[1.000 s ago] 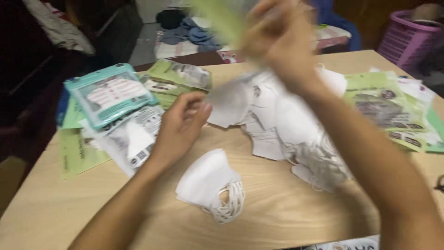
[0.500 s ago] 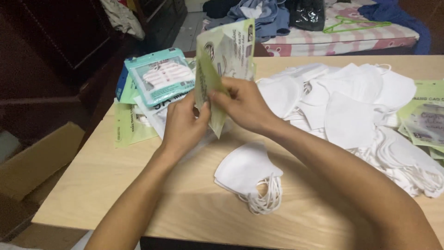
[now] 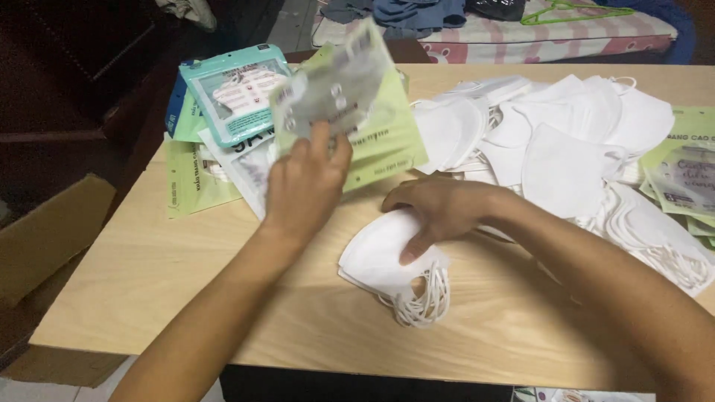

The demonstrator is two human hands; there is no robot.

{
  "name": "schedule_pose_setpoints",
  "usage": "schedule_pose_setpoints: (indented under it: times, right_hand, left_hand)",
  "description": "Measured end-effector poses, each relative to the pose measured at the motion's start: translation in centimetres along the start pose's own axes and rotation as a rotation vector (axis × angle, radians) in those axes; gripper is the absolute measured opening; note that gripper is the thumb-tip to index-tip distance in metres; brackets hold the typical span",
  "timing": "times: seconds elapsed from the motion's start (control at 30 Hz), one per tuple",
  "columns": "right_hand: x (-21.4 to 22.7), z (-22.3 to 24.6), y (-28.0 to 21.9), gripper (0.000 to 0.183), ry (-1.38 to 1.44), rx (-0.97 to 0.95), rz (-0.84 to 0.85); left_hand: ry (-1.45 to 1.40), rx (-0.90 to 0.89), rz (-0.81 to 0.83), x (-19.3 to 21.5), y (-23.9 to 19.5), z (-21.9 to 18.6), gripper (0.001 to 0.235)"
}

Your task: Folding and stacking face masks before inserting them into plastic packaging bags.

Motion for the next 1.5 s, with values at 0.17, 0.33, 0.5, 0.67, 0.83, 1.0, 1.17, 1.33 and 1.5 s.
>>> schedule_pose_setpoints:
  times: [0.17,0.33,0.5,0.67,0.83,1.0,1.17,1.33,1.5]
  right_hand:
    - [-2.0,-1.1,1.6,0.091,0.117,-0.030,0.063]
    - [-1.6,-2.4,1.2,0.085,0.199,-0.088,-0.013]
    - [-0.7,-5.8,-3.2,0.057,0.455,0.021,-0.218]
    - [2.4,-6.4,-7.0,0.054,0.753,-0.023,-0.599]
    - [4.4,-3.9,-6.6,0.036,0.686,0.143,-0.633]
    - [3.5,-4.3,-2.7,0.029,0.253,0.201,-0.591]
    - [0.9,-3.9,-0.9,0.049,-0.162,0.106,-0.594]
    - [-0.3,-4.7,-0.7,0.062,-0.164,0.027,-0.584]
    - [0.8,-3.5,-2.2,0.068,-0.174,0.142,-0.735]
  left_hand:
    - [-0.041,-0.051,0.097,-4.0,-2.6,-2.9,0.014]
    - [-0.435,0.009,0.618,-8.3,-4.5,-3.4,0.022]
    - [-0.482,-0.036,0.697,-8.8,-5.4,-4.9,0.022]
    - [-0.700,0.052,0.901,-6.1,-4.0,-4.3,0.030]
    - [-1.350,0.638,0.713,-4.6,-2.6,-0.5,0.074]
    - [-1.635,0.512,0.711,-1.8,-1.9,-3.2,0.089]
    - [-1.564,0.378,0.789,-1.9,-2.6,-6.2,0.093]
    - [-1.506,0.332,0.719,-1.8,-2.8,-6.5,0.069]
    - [-1.472,0.346,0.577,-2.4,-3.0,-6.1,0.048]
Point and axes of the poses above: each hand's wrist, its own y-axis towards the middle knuckle, its own x-axis out of the back of the hand, z = x × y, the point moved 6 cm from there along y, towards the middle knuckle, and after that the axes turned 5 degrees about y, right-handed, at the moved point
